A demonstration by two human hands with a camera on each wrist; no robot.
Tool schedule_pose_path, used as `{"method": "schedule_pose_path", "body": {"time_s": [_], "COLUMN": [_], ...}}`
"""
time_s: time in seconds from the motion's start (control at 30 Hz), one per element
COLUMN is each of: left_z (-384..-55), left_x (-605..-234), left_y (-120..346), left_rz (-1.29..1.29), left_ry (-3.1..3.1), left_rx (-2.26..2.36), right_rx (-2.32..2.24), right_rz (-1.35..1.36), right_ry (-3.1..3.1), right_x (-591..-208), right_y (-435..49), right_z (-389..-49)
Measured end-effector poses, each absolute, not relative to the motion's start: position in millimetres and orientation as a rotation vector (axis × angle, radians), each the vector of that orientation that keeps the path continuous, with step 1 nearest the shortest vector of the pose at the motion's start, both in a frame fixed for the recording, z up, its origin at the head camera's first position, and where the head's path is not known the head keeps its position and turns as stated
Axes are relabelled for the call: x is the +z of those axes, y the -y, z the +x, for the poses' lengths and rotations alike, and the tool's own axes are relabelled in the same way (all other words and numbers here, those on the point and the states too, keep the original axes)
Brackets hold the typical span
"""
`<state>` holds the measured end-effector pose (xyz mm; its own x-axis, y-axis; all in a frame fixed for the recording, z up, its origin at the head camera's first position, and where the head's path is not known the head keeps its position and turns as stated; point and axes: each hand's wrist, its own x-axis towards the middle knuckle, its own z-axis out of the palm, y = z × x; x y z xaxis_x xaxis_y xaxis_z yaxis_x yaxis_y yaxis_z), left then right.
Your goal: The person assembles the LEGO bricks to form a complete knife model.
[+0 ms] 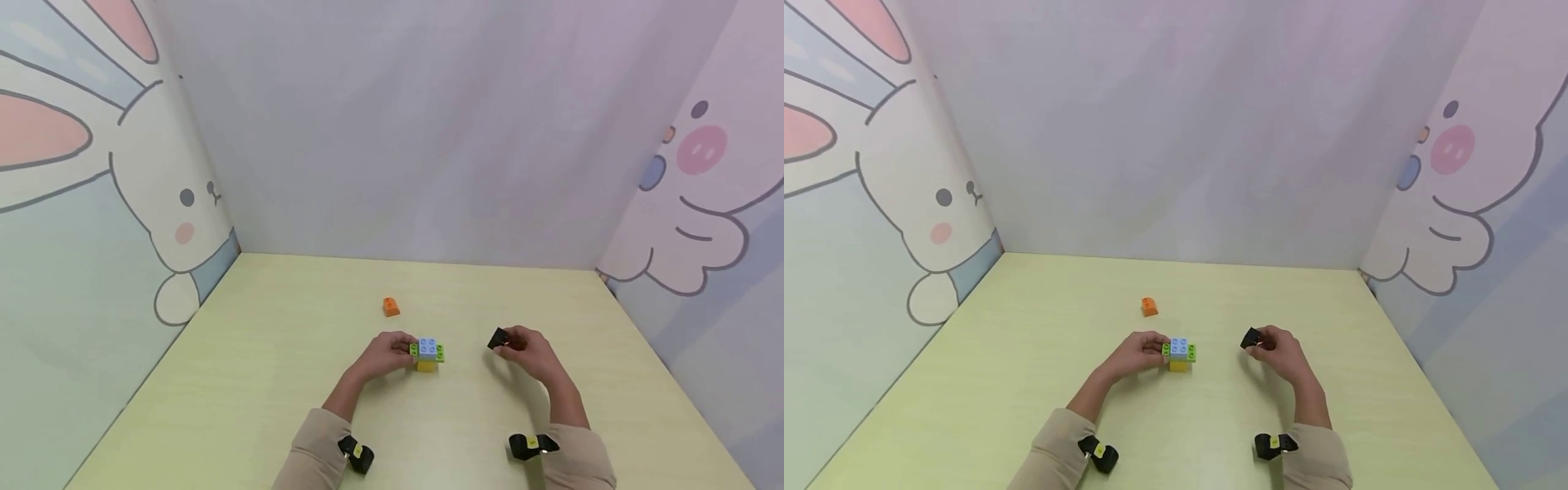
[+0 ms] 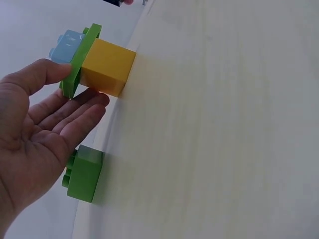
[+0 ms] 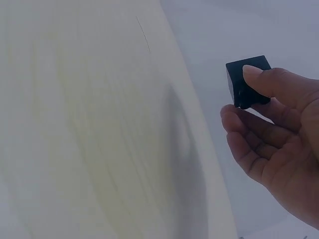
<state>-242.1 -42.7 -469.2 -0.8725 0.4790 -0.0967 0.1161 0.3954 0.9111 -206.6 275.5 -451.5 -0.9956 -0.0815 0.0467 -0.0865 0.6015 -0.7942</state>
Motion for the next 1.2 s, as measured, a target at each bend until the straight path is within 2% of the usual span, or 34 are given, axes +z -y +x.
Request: {"method": "schedule_pose_path", "body": {"time_s": [0.47,1.2], "left_z": [-242.0,-236.0], "left_x": [-468.6,-456.6], "left_y": [43.0,43.3], "left_rz": [0.523,0.513], "left_ry": [-2.285,-2.284], "left_rx": [1.495,1.52], "right_rx": [1.416,1.48], "right_rz": [0.336,0.444], "right_ry": [2.751,2.713], "right_x": [-445.9,-441.2], "right_y": [-247.0,-212.4], "right_z": [-210.0,-220.5]}}
